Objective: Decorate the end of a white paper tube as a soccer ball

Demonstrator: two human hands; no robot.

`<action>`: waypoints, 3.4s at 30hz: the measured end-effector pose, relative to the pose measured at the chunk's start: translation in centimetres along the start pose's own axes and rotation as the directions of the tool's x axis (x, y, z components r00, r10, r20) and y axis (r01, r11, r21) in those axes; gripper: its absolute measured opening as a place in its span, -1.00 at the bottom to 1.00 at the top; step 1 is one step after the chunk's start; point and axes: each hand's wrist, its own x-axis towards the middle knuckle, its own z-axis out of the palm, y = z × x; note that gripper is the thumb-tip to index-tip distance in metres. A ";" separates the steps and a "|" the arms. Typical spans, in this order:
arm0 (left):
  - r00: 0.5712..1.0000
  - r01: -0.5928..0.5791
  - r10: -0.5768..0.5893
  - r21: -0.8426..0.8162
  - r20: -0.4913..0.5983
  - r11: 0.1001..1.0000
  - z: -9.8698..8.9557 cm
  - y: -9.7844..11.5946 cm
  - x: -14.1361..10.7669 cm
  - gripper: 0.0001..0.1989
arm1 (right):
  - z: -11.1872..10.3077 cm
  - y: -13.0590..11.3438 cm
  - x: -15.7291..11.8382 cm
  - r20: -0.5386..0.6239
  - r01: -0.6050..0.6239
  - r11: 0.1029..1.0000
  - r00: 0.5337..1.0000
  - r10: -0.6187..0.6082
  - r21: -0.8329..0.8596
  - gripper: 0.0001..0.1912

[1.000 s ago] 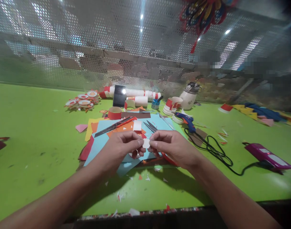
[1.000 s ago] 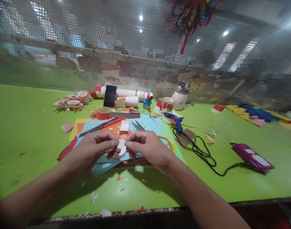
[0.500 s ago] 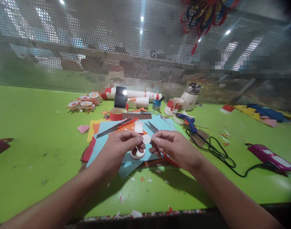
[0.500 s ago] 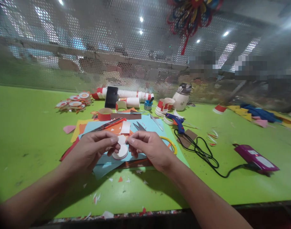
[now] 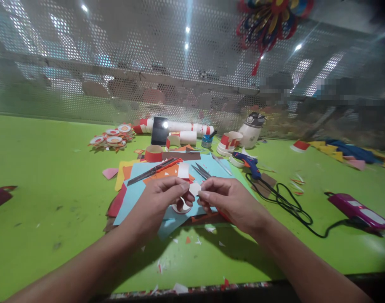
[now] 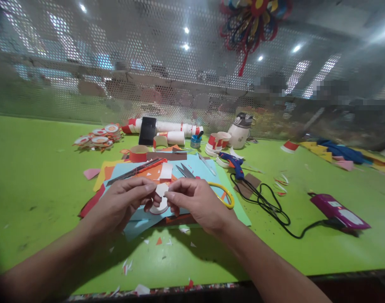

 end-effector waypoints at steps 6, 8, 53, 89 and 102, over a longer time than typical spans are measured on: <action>0.999 0.023 -0.020 -0.072 0.040 0.997 0.4 -0.3 0.0 -0.83 | 0.6 -0.4 -0.3 -0.068 -0.012 0.999 0.998 0.009 -0.044 -0.76; 0.999 0.027 -0.025 -0.079 0.021 0.996 0.5 -0.4 -0.1 -0.83 | 1.0 -0.5 -0.4 -0.090 -0.032 0.999 0.996 0.028 -0.040 -0.74; 0.960 -0.236 0.209 -0.133 -0.188 0.963 -0.9 1.9 0.1 -0.83 | -7.7 0.0 -0.4 -0.208 -0.174 0.411 0.977 -0.039 -0.895 -0.44; 0.968 -0.177 0.161 -0.066 -0.190 0.982 0.4 1.6 -0.5 -0.86 | 0.4 -0.2 -3.1 0.163 0.295 0.769 0.955 -0.247 -0.566 -0.51; 0.970 -0.195 0.187 -0.037 -0.158 0.980 0.3 1.8 -0.5 -0.85 | 0.5 -0.5 -3.1 0.154 0.294 0.751 0.955 -0.252 -0.591 -0.47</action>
